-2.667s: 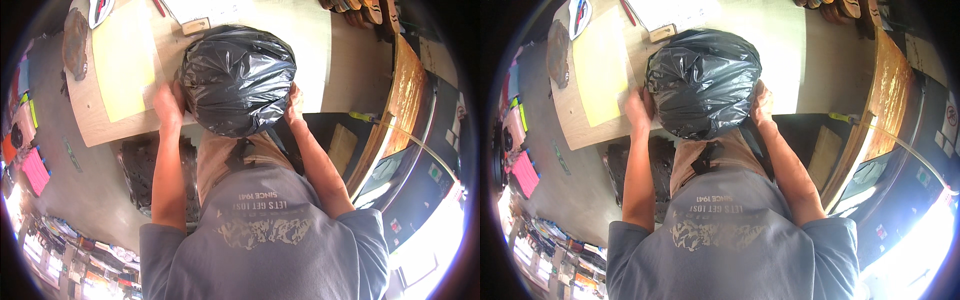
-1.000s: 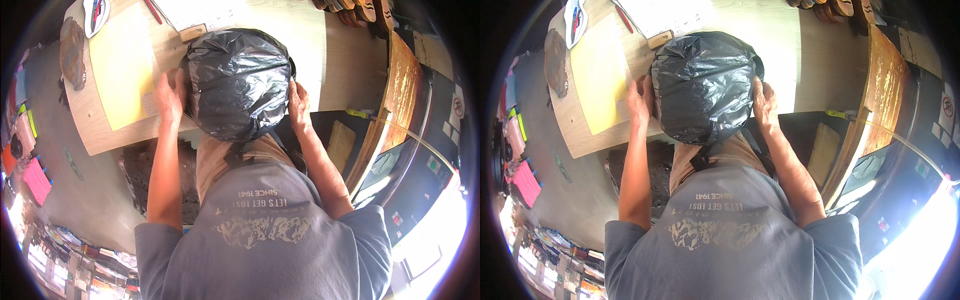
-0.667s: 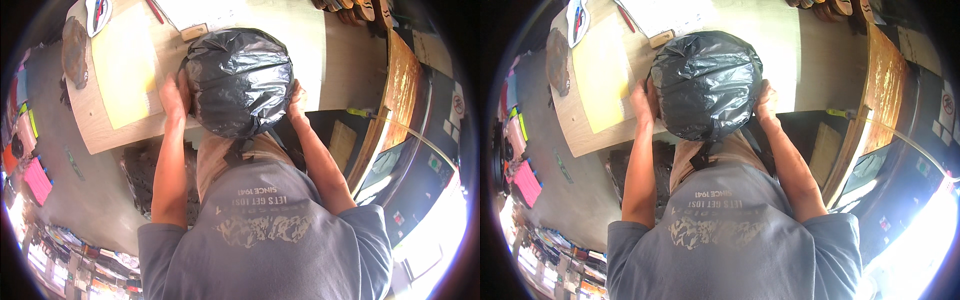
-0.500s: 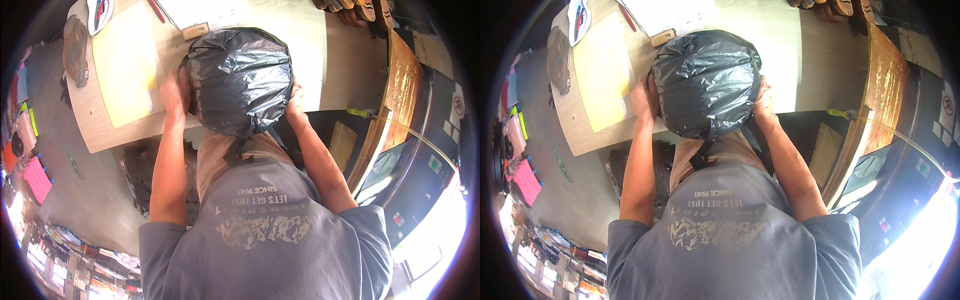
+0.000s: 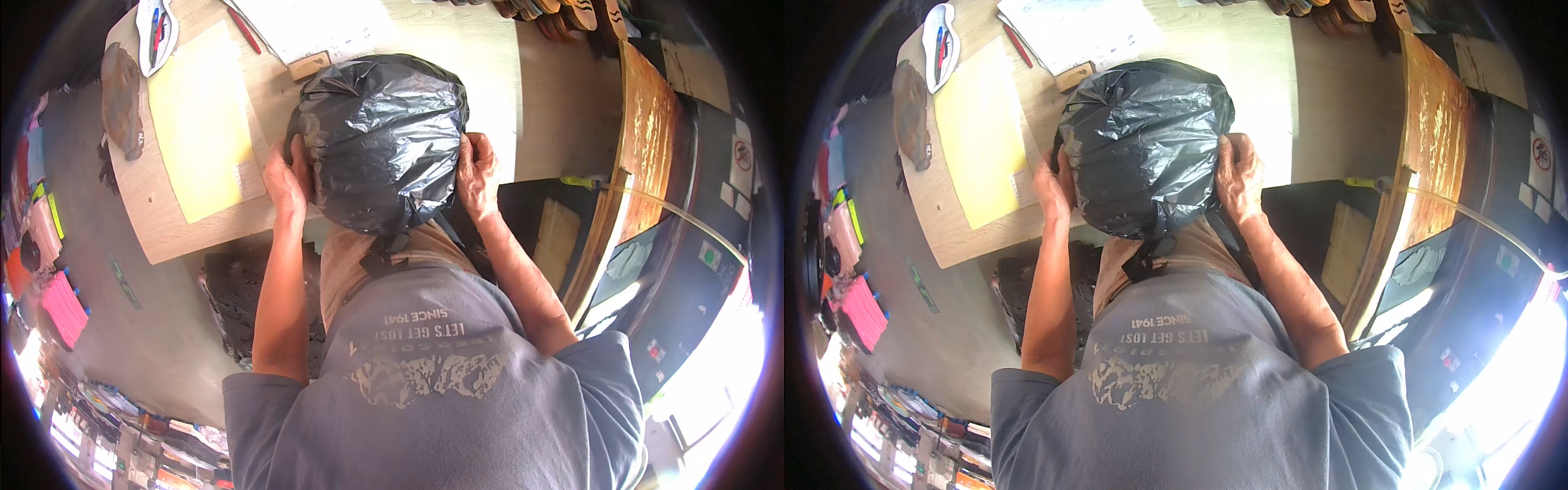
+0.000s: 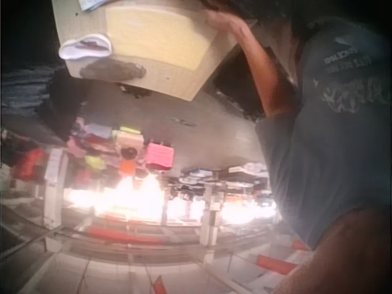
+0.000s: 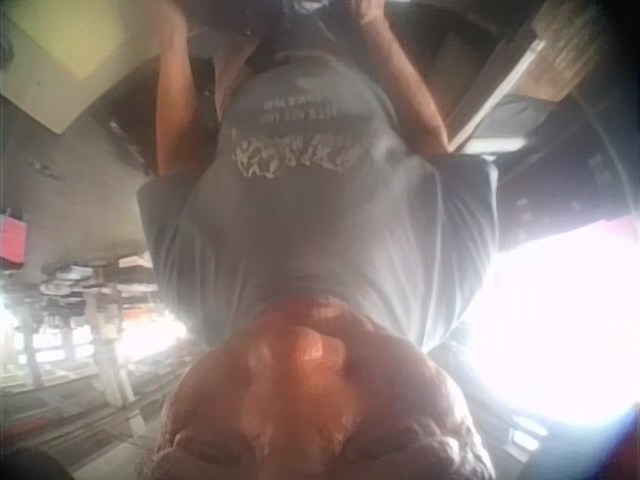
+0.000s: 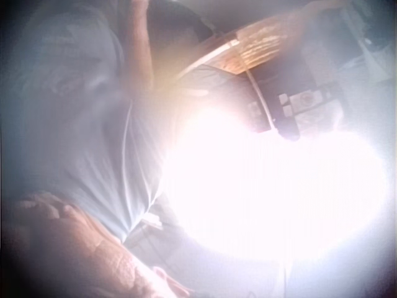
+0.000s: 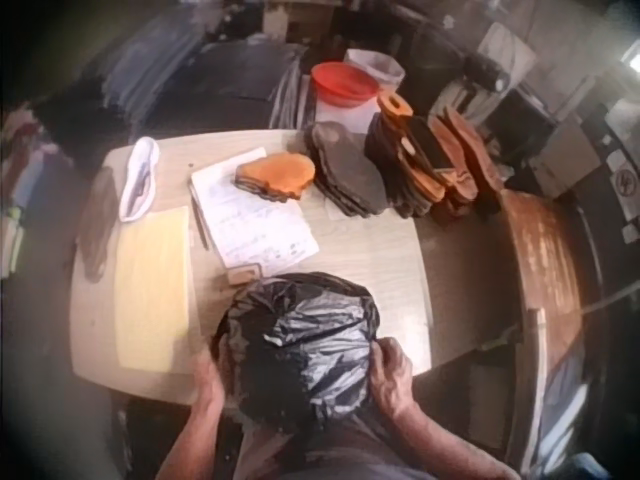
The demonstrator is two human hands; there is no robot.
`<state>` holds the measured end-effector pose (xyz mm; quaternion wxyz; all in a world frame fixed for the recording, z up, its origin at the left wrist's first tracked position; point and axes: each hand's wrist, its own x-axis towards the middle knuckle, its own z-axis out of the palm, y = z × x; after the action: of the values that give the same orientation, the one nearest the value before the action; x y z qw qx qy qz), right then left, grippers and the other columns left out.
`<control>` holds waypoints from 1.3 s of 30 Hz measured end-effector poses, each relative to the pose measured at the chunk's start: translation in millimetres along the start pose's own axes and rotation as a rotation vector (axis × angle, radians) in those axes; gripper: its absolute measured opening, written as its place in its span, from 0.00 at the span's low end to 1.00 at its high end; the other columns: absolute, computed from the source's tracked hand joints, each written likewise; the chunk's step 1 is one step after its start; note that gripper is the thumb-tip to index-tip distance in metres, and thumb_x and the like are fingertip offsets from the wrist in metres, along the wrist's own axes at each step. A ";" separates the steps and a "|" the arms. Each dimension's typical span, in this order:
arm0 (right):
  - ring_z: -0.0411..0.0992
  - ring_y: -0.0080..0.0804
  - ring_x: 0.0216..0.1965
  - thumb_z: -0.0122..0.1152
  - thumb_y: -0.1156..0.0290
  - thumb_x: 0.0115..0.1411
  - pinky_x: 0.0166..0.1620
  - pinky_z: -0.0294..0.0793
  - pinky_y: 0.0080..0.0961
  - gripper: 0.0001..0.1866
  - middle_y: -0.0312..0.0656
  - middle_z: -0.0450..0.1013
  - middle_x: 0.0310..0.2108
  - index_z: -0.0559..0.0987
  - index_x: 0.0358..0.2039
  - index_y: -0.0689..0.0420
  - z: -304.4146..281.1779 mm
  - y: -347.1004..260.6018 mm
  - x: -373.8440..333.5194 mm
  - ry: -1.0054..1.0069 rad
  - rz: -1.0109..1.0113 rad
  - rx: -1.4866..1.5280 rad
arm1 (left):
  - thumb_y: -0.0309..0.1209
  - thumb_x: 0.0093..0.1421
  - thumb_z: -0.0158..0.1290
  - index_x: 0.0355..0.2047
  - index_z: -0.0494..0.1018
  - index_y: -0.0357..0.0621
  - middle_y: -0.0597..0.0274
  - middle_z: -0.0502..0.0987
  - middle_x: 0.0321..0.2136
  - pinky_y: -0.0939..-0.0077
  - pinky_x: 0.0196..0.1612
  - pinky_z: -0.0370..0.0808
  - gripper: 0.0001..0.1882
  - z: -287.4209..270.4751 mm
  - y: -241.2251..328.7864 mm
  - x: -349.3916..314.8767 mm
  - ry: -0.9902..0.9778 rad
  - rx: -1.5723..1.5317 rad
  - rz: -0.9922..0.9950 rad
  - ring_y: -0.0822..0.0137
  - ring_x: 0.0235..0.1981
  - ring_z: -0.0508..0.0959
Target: The person cuts a black plastic bag with a knife, places a stack of black sandals into the bag, and ties it shut. The person then handles several flat black rubber pieces on a workbench, folding and arranging them.
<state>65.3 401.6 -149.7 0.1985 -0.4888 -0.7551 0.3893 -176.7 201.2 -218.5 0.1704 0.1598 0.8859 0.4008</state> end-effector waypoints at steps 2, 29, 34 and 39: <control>0.76 0.54 0.31 0.56 0.65 0.74 0.39 0.76 0.45 0.11 0.55 0.77 0.30 0.77 0.39 0.60 -0.9 4.2 1.9 -0.019 0.012 -0.029 | 0.38 0.72 0.57 0.43 0.81 0.34 0.48 0.84 0.30 0.62 0.39 0.78 0.16 1.5 2.1 1.9 0.025 -0.088 0.029 0.54 0.31 0.83; 0.76 0.41 0.44 0.49 0.57 0.74 0.51 0.74 0.35 0.25 0.55 0.79 0.41 0.80 0.47 0.70 14.6 39.6 23.6 -0.184 0.390 0.285 | 0.52 0.76 0.46 0.52 0.80 0.32 0.43 0.84 0.38 0.60 0.49 0.76 0.31 -16.7 54.5 -30.5 -0.128 -0.318 -0.392 0.53 0.41 0.82; 0.73 0.39 0.54 0.47 0.43 0.76 0.58 0.72 0.34 0.39 0.55 0.76 0.55 0.72 0.61 0.74 14.8 14.6 28.3 -0.182 0.508 0.585 | 0.69 0.70 0.41 0.56 0.78 0.31 0.42 0.82 0.50 0.60 0.56 0.72 0.47 -17.9 62.0 -21.4 -0.240 -0.348 -0.472 0.54 0.51 0.79; 0.71 0.39 0.59 0.48 0.35 0.74 0.63 0.70 0.32 0.46 0.54 0.72 0.61 0.70 0.65 0.73 11.1 8.6 36.2 -0.261 0.577 0.777 | 0.73 0.67 0.44 0.61 0.76 0.32 0.47 0.79 0.58 0.62 0.60 0.72 0.50 -17.6 64.4 -16.0 -0.359 -0.441 -0.543 0.58 0.57 0.77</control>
<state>46.8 431.3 -166.2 0.1543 -0.5148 -0.4069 0.7386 -160.6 223.3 -155.6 0.4526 -0.0536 0.7447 0.4875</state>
